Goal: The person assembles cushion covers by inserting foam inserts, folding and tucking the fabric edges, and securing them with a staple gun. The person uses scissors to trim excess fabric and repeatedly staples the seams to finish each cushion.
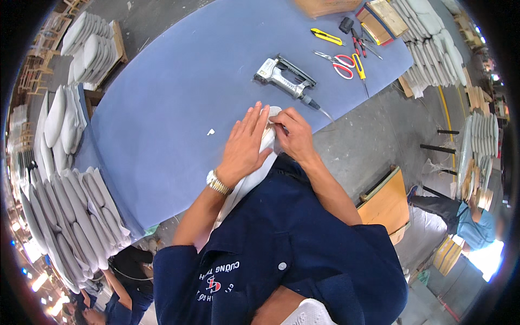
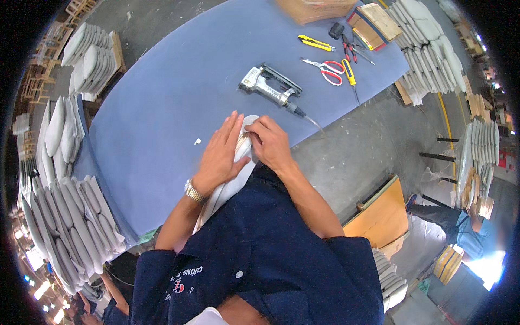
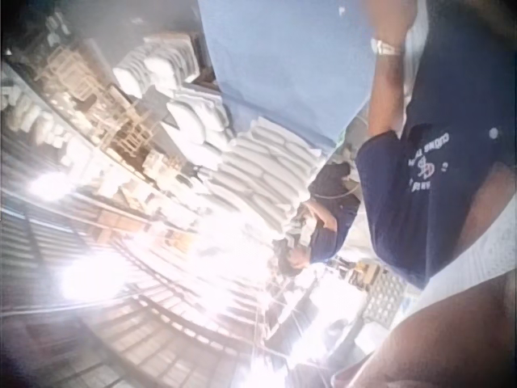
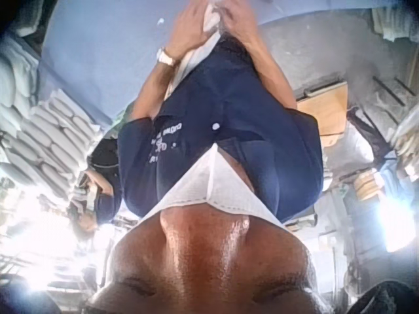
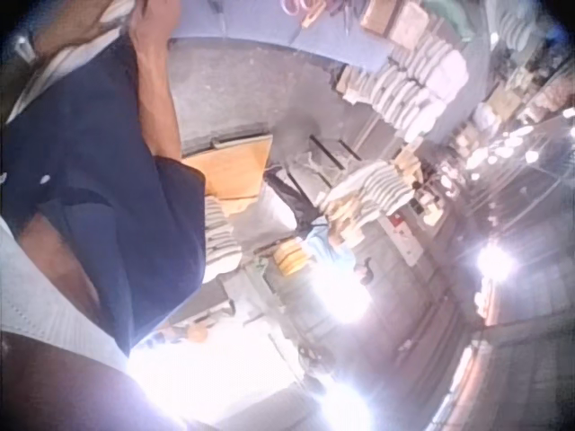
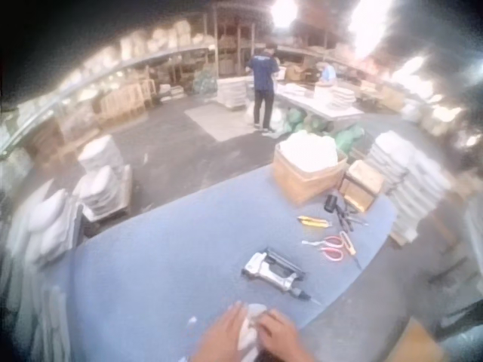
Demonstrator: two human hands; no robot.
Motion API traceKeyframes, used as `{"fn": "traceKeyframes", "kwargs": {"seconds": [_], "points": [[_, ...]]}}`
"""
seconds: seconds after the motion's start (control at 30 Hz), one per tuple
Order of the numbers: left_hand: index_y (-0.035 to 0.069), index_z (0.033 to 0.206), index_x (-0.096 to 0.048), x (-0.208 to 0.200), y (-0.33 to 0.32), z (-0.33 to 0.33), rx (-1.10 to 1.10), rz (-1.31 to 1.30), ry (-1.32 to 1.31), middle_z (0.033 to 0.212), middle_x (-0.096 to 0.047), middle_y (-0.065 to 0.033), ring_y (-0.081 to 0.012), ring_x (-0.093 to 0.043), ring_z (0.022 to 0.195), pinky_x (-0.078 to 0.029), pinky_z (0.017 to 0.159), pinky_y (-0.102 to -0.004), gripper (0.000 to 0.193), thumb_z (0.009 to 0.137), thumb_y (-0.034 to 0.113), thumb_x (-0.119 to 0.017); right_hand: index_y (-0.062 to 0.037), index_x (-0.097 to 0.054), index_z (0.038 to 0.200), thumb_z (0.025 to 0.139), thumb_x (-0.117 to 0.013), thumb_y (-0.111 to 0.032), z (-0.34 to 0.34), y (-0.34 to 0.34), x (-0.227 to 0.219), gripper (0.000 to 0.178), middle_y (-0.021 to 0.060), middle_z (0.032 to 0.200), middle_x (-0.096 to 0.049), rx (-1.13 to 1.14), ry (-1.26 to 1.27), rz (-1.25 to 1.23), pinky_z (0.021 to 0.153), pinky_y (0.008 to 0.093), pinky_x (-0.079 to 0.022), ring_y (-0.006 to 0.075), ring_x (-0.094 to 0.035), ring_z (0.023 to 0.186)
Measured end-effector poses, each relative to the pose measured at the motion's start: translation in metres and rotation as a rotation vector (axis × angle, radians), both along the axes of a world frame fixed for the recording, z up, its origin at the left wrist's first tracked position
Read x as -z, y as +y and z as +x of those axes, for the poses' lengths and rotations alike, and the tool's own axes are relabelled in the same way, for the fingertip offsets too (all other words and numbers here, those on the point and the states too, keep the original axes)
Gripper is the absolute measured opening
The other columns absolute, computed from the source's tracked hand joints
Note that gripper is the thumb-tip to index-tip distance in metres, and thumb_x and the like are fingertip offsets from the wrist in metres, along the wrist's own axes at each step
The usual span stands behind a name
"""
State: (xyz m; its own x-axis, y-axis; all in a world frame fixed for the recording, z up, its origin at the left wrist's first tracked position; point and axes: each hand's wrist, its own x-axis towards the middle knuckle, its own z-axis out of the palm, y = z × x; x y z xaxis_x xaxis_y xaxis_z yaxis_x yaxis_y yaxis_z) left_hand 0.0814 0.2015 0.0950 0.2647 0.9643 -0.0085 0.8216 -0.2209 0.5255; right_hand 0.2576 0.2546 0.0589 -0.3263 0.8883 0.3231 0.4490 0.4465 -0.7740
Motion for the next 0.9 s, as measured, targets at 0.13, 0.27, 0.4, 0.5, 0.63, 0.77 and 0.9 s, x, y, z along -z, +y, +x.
{"fn": "traceKeyframes", "kwargs": {"seconds": [0.13, 0.27, 0.4, 0.5, 0.63, 0.77, 0.9], "points": [[0.006, 0.162, -0.023, 0.021, 0.013, -0.004, -0.106, -0.086, -0.220, 0.163, -0.035, -0.0234, -0.0407, -0.039, 0.148, -0.038, 0.118, -0.0456, 0.098, 0.081, 0.016, -0.075, -0.0076, -0.072, 0.097, 0.082, -0.074, -0.001, 0.006, -0.001, 0.009, 0.017, 0.0071, 0.093, -0.065, -0.038, -0.012, 0.069, 0.073, 0.0383, -0.052, 0.0286, -0.065, 0.086], [0.009, 0.157, -0.038, 0.015, 0.020, -0.010, -0.134, -0.219, -0.239, 0.149, -0.053, -0.0231, -0.0422, -0.057, 0.130, -0.050, 0.104, -0.0502, 0.080, 0.082, 0.012, -0.067, -0.0072, -0.072, 0.098, 0.082, -0.074, -0.001, -0.001, 0.009, 0.005, 0.017, 0.0075, 0.094, -0.065, -0.079, 0.014, 0.113, 0.073, 0.0398, -0.052, 0.0302, -0.063, 0.085], [0.011, 0.152, -0.048, -0.002, 0.028, -0.027, -0.275, -0.180, -0.189, 0.139, -0.063, -0.0214, -0.0421, -0.063, 0.120, -0.052, 0.099, -0.0509, 0.072, 0.081, 0.011, -0.065, -0.0064, -0.073, 0.098, 0.083, -0.073, 0.000, -0.029, 0.034, -0.014, 0.016, 0.0080, 0.094, -0.066, -0.158, -0.004, 0.177, 0.073, 0.0389, -0.052, 0.0294, -0.064, 0.085], [0.013, 0.152, -0.047, 0.004, 0.039, -0.035, -0.365, -0.154, -0.198, 0.148, -0.056, -0.0193, -0.0393, -0.059, 0.128, -0.051, 0.103, -0.0492, 0.073, 0.082, 0.012, -0.067, -0.0063, -0.074, 0.098, 0.083, -0.073, 0.000, -0.044, 0.057, -0.010, 0.016, 0.0087, 0.094, -0.066, -0.208, -0.008, 0.205, 0.074, 0.0388, -0.052, 0.0295, -0.064, 0.087], [0.014, 0.158, -0.038, 0.023, 0.049, -0.028, -0.325, -0.144, -0.271, 0.165, -0.035, -0.0174, -0.0355, -0.041, 0.147, -0.043, 0.115, -0.0464, 0.082, 0.082, 0.011, -0.067, -0.0070, -0.074, 0.097, 0.083, -0.073, -0.002, -0.034, 0.065, 0.002, 0.014, 0.0081, 0.094, -0.067, -0.222, -0.096, 0.207, 0.075, 0.0395, -0.052, 0.0302, -0.064, 0.087], [0.011, 0.160, -0.034, 0.040, 0.054, -0.009, -0.168, -0.161, -0.392, 0.167, -0.030, -0.0170, -0.0348, -0.027, 0.155, -0.035, 0.121, -0.0490, 0.087, 0.079, 0.003, -0.065, -0.0088, -0.074, 0.096, 0.084, -0.074, -0.005, -0.004, 0.055, 0.009, 0.013, 0.0065, 0.093, -0.067, -0.165, -0.128, 0.165, 0.073, 0.0386, -0.051, 0.0288, -0.063, 0.083], [0.008, 0.158, -0.037, 0.058, 0.051, 0.007, -0.170, -0.144, -0.416, 0.166, -0.035, -0.0155, -0.0341, -0.031, 0.154, -0.035, 0.119, -0.0593, 0.082, 0.079, 0.000, -0.060, -0.0073, -0.073, 0.095, 0.090, -0.074, -0.011, 0.010, 0.034, -0.002, 0.007, 0.0060, 0.088, -0.067, 0.017, -0.103, -0.108, 0.068, 0.0348, -0.051, 0.0216, -0.064, 0.076]]}}
